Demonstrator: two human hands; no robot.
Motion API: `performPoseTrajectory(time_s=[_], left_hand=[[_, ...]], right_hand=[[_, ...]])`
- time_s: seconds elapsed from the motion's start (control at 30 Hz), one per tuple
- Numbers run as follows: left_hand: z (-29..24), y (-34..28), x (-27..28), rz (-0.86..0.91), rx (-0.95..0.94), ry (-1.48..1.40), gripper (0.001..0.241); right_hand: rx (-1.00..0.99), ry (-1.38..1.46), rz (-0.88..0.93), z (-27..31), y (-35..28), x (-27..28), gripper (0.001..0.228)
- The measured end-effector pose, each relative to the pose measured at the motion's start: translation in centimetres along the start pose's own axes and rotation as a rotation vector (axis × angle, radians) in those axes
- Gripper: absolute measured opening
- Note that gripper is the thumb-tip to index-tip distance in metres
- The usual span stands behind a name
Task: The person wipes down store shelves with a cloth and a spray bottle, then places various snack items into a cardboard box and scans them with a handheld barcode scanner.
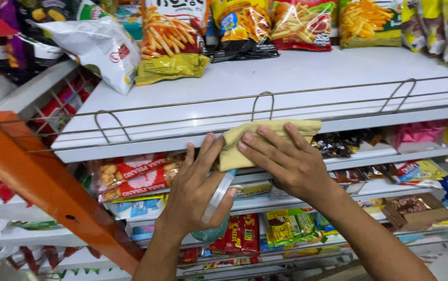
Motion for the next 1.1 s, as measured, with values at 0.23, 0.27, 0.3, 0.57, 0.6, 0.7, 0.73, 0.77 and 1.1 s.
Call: performPoseTrajectory(time_s=[0.23,0.27,0.3,0.57,0.6,0.7,0.73,0.77,1.1], left_hand=[[-4.4,2.8,-8.6,0.13,-0.116,-0.111,0.023],[-5.2,3.3,-9.8,0.144,-0.129,-0.141,0.022],[-6.0,3.9,-11.0,0.158,-0.144,-0.164,0.021],[-10.8,7.5,-19.3,0.15,-0.208,-0.245,0.025],[-11.3,7.7,-20.2,0.15,-0.22,-0.251,0.026],[-12.8,8.5,-22.7,0.158,-0.235,-0.266,0.026],[-13.2,8.6,-23.4,0.174,-0.229,-0.28,0.026],[-13.5,9.0,-24.1,0.183,-0.23,-0.289,0.026],[-15.8,11.0,-29.4,0.187,-0.259,-0.294,0.027]], right_hand=[[-0.148,-0.099,0.043,-7.7,-7.6,3.3,0.05],[-0.183,-0.088,0.04,-9.0,-9.0,4.1,0.052],[-0.217,-0.076,0.032,-10.3,-10.3,4.8,0.056],[-0.595,-0.228,-0.255,-23.0,-19.9,13.2,0.046],[-0.673,-0.233,-0.31,-24.7,-20.7,14.3,0.044],[-0.843,-0.22,-0.424,-26.3,-22.1,15.4,0.043],[-0.891,-0.21,-0.455,-26.1,-22.2,15.2,0.043],[-0.856,-0.211,-0.399,-25.4,-21.6,14.3,0.046],[-0.755,-0.271,-0.336,-29.3,-24.8,16.8,0.048]])
Point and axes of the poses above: each hand's wrist, its own y-axis towards the middle knuckle, its own x-axis out of the back of the hand, z = x × y, the point moved 10 cm from there along y, towards the middle knuckle, and after that the axes turned 14 degrees about -z, right-handed, at the moved point
